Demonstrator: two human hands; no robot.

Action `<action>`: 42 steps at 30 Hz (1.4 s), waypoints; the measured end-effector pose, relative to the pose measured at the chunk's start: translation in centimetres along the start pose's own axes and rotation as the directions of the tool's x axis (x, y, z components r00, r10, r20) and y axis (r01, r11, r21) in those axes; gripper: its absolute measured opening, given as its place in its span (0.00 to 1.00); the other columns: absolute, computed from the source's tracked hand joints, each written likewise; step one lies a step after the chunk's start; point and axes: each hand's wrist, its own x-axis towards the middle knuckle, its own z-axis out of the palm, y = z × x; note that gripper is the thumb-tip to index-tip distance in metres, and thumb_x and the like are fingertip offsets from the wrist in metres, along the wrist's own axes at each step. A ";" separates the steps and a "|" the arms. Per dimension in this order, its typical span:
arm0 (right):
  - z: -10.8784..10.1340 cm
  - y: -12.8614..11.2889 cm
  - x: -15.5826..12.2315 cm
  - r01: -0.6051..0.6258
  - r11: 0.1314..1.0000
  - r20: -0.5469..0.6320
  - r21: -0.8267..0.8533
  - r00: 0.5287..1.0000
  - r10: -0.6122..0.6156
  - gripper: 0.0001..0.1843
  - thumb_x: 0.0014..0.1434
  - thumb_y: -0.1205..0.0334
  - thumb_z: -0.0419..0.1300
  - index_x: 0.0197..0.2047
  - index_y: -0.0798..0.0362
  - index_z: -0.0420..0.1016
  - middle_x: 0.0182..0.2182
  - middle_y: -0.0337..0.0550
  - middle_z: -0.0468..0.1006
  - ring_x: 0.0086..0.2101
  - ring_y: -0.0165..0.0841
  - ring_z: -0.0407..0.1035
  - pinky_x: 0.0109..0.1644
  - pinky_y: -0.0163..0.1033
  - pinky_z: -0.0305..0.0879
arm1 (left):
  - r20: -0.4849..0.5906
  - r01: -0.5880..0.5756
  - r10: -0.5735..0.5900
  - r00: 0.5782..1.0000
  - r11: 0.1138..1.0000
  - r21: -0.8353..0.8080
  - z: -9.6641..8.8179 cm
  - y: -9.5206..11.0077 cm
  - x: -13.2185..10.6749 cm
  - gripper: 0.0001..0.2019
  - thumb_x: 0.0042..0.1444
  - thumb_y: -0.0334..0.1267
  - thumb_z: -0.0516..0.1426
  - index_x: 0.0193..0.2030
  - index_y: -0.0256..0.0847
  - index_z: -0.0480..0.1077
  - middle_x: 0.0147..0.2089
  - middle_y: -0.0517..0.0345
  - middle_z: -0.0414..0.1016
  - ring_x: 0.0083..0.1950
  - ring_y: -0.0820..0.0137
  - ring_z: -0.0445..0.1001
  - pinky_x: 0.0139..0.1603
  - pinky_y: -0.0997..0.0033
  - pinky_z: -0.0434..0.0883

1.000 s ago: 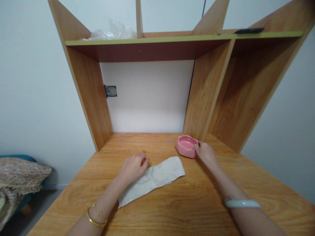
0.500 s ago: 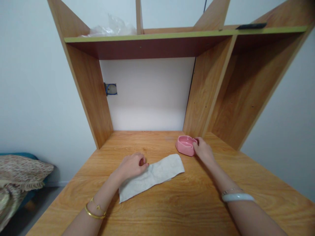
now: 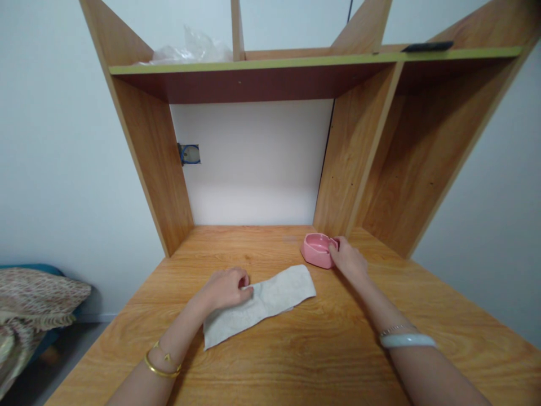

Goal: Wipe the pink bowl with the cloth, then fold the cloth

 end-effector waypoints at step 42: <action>-0.9 -7.2 -8.1 0.733 0.464 0.167 0.498 0.444 -0.881 0.06 0.47 0.66 0.56 0.32 0.54 0.71 0.28 0.40 0.67 0.34 0.32 0.60 0.38 0.37 0.57 | -0.346 -0.302 0.294 0.891 0.953 0.034 -0.9 0.8 -0.2 0.05 0.47 0.35 0.48 0.32 0.41 0.61 0.33 0.59 0.65 0.34 0.70 0.65 0.33 0.73 0.61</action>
